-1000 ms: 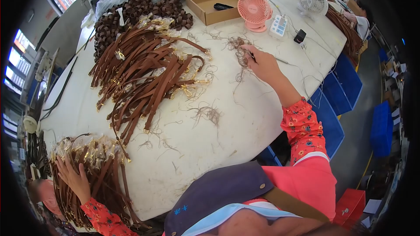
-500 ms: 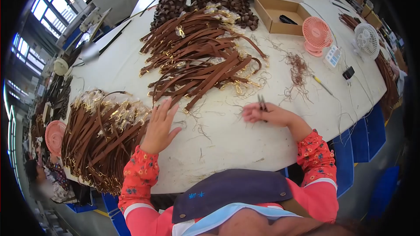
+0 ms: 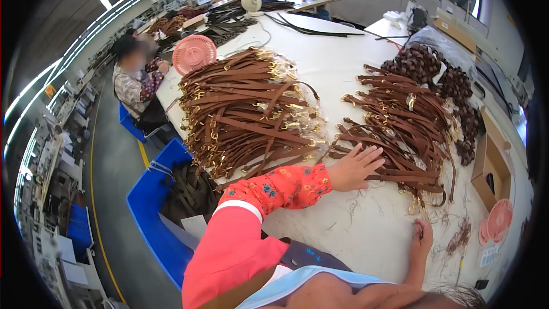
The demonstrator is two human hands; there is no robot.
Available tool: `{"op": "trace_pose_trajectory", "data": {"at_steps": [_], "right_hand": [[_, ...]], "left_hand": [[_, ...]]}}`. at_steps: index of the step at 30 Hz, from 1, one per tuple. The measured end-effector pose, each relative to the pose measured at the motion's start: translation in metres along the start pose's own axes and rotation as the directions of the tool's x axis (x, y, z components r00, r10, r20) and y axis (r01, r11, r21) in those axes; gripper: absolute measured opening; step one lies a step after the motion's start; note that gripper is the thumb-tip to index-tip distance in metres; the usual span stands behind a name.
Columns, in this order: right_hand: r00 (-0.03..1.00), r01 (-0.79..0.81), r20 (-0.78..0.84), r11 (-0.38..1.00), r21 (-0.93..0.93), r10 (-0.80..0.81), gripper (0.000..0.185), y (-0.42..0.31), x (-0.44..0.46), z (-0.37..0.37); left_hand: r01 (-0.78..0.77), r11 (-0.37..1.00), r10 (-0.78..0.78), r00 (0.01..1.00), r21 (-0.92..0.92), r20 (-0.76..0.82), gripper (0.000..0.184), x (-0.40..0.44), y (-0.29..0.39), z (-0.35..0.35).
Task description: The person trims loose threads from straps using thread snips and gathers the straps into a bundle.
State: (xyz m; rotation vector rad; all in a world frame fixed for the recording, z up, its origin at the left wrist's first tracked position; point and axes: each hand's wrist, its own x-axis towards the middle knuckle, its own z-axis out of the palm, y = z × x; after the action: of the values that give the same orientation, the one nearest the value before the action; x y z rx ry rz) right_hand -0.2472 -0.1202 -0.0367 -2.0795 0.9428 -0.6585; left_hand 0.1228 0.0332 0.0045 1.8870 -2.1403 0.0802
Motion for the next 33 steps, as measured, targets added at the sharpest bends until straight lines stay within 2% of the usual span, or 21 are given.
{"op": "trace_pose_trajectory", "data": {"at_steps": [3, 6, 10, 12, 13, 16, 22, 25, 26, 28, 30, 33], "right_hand": [[0.981, 0.081, -0.168, 0.991, -0.108, -0.098, 0.023, 0.022, 0.008, 0.005], [0.980, 0.076, -0.174, 0.987, -0.145, -0.101, 0.026, 0.023, 0.009, 0.004], [0.973, 0.066, -0.211, 0.989, -0.132, -0.093, 0.029, 0.016, 0.006, 0.008], [0.974, 0.084, -0.188, 0.971, -0.223, -0.127, 0.030, 0.010, 0.005, 0.006], [0.974, 0.090, -0.178, 0.959, -0.267, -0.141, 0.031, 0.008, 0.004, 0.005], [0.925, 0.262, -0.167, 0.893, -0.366, -0.340, 0.031, 0.003, 0.006, 0.004], [0.853, 0.290, -0.225, 0.787, -0.544, -0.471, 0.031, -0.001, -0.006, 0.004], [0.873, 0.342, -0.094, 0.738, -0.582, -0.478, 0.034, -0.038, -0.032, 0.003], [0.900, 0.343, -0.041, 0.763, -0.548, -0.434, 0.034, -0.052, -0.042, -0.002], [0.913, 0.356, -0.057, 0.858, -0.370, -0.404, 0.031, -0.070, -0.060, -0.006], [0.931, 0.320, -0.023, 0.844, -0.430, -0.364, 0.027, -0.073, -0.081, -0.015], [0.919, 0.348, -0.058, 0.872, -0.346, -0.390, 0.022, -0.080, -0.112, -0.032]], "left_hand": [[0.047, 0.999, -0.047, 0.999, 0.000, 0.021, 0.091, -0.036, 0.000, -0.009], [0.133, 0.991, -0.130, 0.985, -0.015, 0.118, 0.089, -0.078, 0.011, -0.031], [0.235, 0.970, -0.226, 0.966, -0.065, 0.126, 0.086, -0.137, 0.022, -0.029], [0.289, 0.950, -0.273, 0.953, -0.117, 0.136, 0.083, -0.162, 0.032, -0.030], [0.311, 0.942, -0.299, 0.948, -0.122, 0.111, 0.081, -0.172, 0.035, -0.029], [0.377, 0.914, -0.376, 0.926, -0.150, 0.035, 0.074, -0.201, 0.046, -0.018], [0.425, 0.884, -0.462, 0.857, -0.194, -0.228, 0.057, -0.239, 0.066, -0.018], [0.370, 0.907, -0.419, 0.835, -0.201, -0.357, 0.044, -0.245, 0.076, -0.018], [0.385, 0.897, -0.440, 0.820, -0.217, -0.366, 0.043, -0.245, 0.079, -0.020], [0.402, 0.889, -0.457, 0.801, -0.219, -0.386, 0.038, -0.244, 0.082, -0.019], [0.370, 0.904, -0.426, 0.811, -0.213, -0.401, 0.033, -0.242, 0.080, -0.014], [0.364, 0.919, -0.394, 0.846, -0.151, -0.359, 0.033, -0.245, 0.074, -0.008]]}}
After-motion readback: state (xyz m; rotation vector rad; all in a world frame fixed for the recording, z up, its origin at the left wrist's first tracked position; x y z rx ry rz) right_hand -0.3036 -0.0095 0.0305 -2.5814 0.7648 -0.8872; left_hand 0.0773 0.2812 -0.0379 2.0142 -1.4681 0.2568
